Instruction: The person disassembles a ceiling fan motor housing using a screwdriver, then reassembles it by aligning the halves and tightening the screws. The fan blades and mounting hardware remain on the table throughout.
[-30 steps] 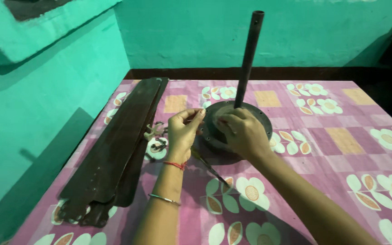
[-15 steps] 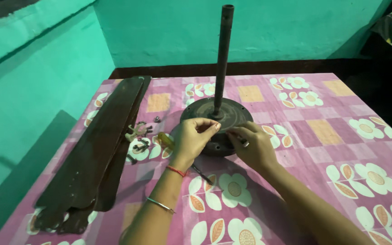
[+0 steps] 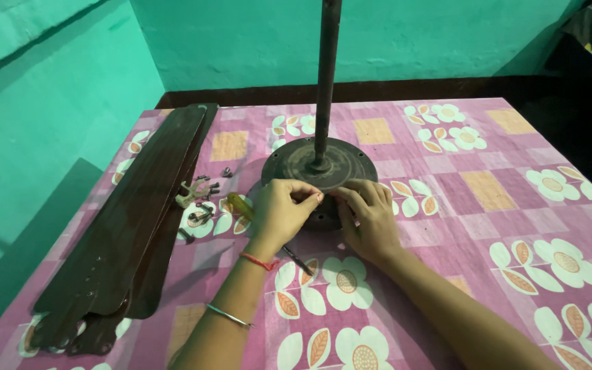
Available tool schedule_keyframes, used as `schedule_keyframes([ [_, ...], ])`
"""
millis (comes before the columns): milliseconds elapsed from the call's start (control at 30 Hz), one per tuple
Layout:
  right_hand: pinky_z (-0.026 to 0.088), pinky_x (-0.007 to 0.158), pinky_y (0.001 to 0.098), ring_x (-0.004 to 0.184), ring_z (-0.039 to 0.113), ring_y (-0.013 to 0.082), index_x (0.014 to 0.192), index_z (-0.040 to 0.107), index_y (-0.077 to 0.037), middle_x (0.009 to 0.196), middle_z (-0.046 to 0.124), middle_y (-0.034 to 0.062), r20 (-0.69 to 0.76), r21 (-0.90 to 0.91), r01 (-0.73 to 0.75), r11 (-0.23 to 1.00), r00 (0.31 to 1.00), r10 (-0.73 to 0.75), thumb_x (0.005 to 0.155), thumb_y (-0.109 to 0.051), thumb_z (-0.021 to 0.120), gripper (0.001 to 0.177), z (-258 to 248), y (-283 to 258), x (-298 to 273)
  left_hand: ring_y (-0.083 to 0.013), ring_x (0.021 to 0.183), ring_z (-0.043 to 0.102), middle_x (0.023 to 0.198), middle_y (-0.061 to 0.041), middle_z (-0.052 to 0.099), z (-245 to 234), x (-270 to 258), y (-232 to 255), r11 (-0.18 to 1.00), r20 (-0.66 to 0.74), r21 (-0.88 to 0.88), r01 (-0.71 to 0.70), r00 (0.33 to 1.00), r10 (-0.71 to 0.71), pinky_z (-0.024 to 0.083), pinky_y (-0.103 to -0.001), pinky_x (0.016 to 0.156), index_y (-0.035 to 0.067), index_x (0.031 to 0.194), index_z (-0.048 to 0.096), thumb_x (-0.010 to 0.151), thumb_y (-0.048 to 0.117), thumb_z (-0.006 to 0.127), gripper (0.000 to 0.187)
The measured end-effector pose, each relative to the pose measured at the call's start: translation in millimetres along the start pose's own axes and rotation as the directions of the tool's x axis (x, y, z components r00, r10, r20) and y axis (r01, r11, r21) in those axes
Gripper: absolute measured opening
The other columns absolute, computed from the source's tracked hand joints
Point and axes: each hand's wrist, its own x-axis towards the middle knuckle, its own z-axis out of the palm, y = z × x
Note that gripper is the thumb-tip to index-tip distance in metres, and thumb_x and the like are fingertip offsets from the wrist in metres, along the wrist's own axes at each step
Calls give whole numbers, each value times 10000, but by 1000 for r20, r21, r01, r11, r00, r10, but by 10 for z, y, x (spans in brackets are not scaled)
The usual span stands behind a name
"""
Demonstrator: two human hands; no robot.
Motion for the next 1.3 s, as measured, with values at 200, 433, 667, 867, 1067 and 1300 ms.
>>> schedule_keyframes([
  [200, 327, 1076, 484, 1266, 504, 350, 1307, 603, -102, 1351, 542, 145, -6, -17, -94, 995, 996, 94, 947, -94, 649, 363, 49, -2, -50, -106, 666, 750, 741, -61, 796, -45, -9, -32, 996, 53, 41, 81, 995, -83, 567, -247, 640, 65, 853, 829, 781, 207, 831, 159],
  [433, 274, 1106, 498, 1295, 465, 355, 1339, 585, -103, 1386, 513, 144, 20, -28, -121, 992, 992, 121, 943, -121, 644, 401, 53, 9, -51, -96, 656, 731, 728, -59, 786, -61, -8, -104, 993, 95, 12, 119, 988, -120, 560, -245, 628, 44, 838, 821, 743, 184, 855, 172],
  [667, 274, 1127, 485, 1324, 453, 362, 1356, 567, -92, 1405, 505, 157, 22, 11, -175, 985, 984, 175, 956, -137, 626, 407, 74, 56, -55, -78, 624, 668, 715, -66, 775, -97, 41, -74, 983, 86, -158, 99, 993, -86, 509, -234, 574, 40, 850, 818, 818, 224, 843, 189],
  [867, 206, 1166, 520, 1413, 390, 385, 1438, 521, -77, 1518, 447, 187, 14, 20, -252, 967, 968, 252, 1048, -301, 482, 451, 120, 124, -46, -194, 672, 679, 735, -38, 733, -182, -136, 53, 797, -83, 378, -471, 840, 535, 515, -322, 588, 95, 800, 810, 923, 264, 786, 211],
  [1067, 172, 1184, 518, 1481, 341, 380, 1492, 486, -90, 1601, 389, 192, 29, 72, -351, 933, 936, 350, 1068, -386, 388, 527, 153, 204, -68, -241, 945, 676, 967, -59, 713, -417, -347, -6, 652, 119, 329, -683, 715, 689, 553, -371, 814, 90, 1042, 808, 945, 354, 720, 295],
  [1300, 171, 1181, 510, 1484, 342, 361, 1500, 470, -81, 1608, 385, 188, 46, 78, -366, 927, 930, 364, 1075, -420, 359, 555, 167, 241, -81, -241, 1025, 652, 1028, -47, 687, -387, -394, -52, 707, 114, 315, -633, 765, 634, 519, -381, 896, 134, 1090, 812, 961, 435, 668, 358],
])
